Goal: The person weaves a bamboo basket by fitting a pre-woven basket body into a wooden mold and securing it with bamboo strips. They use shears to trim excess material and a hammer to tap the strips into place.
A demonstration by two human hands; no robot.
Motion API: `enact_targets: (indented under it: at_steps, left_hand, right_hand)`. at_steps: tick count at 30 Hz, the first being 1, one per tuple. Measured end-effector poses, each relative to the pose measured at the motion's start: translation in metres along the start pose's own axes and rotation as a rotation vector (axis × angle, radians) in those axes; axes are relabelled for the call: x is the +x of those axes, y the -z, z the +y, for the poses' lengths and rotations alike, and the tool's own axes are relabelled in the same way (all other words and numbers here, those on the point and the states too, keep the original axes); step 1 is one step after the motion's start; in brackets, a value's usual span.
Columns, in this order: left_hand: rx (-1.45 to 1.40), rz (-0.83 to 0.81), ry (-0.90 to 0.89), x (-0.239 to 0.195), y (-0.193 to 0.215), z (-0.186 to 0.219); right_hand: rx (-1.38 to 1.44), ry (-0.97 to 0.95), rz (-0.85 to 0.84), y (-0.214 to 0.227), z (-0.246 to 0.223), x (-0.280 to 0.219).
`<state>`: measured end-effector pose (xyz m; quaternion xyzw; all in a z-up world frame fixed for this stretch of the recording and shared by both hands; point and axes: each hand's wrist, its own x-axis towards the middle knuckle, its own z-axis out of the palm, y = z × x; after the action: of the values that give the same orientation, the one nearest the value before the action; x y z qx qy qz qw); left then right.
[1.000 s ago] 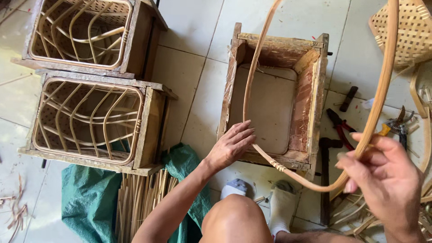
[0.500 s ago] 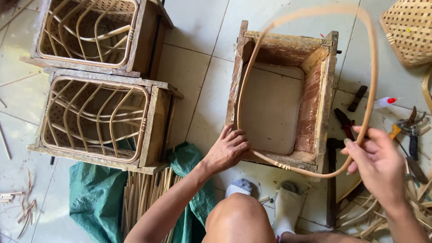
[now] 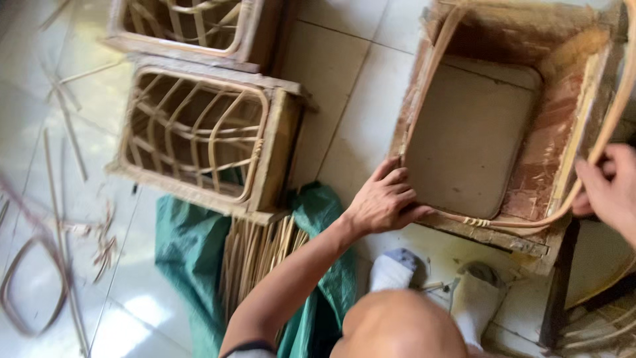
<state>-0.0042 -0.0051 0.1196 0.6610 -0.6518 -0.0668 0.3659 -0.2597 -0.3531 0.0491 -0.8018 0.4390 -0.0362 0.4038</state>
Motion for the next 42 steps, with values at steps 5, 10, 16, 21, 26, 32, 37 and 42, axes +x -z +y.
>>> enact_targets:
  at_steps: [5, 10, 16, 21, 26, 32, 37, 42]
  left_hand:
    - [0.046, -0.096, -0.002, 0.009, 0.013, -0.006]
    - [0.085, -0.170, -0.075, 0.009, 0.021, -0.015]
    - [0.031, -0.178, -0.040, 0.004, 0.007, -0.013]
    - [-0.023, -0.209, -0.027, 0.003, 0.008, -0.014]
    - [0.021, -0.202, -0.050, -0.002, 0.003, -0.016]
    - [0.031, -0.196, -0.006, -0.006, -0.003, -0.015]
    - [0.046, -0.194, -0.003, -0.019, -0.007, -0.013]
    - [0.044, -0.117, -0.009, -0.032, -0.006, 0.006]
  right_hand:
    - [-0.147, -0.293, -0.089, 0.011, -0.104, 0.023]
    - [-0.370, -0.357, -0.222, 0.030, -0.178, 0.022]
    - [-0.361, -0.414, -0.257, 0.023, -0.176, 0.007]
    - [-0.581, -0.298, -0.230, 0.003, -0.163, 0.002]
    - [-0.550, -0.330, -0.205, -0.013, -0.140, 0.000]
    - [-0.638, -0.235, -0.101, -0.024, -0.133, -0.007]
    - [-0.601, -0.351, -0.183, -0.026, -0.135, -0.018]
    - [-0.617, -0.243, -0.068, -0.023, -0.136, -0.039]
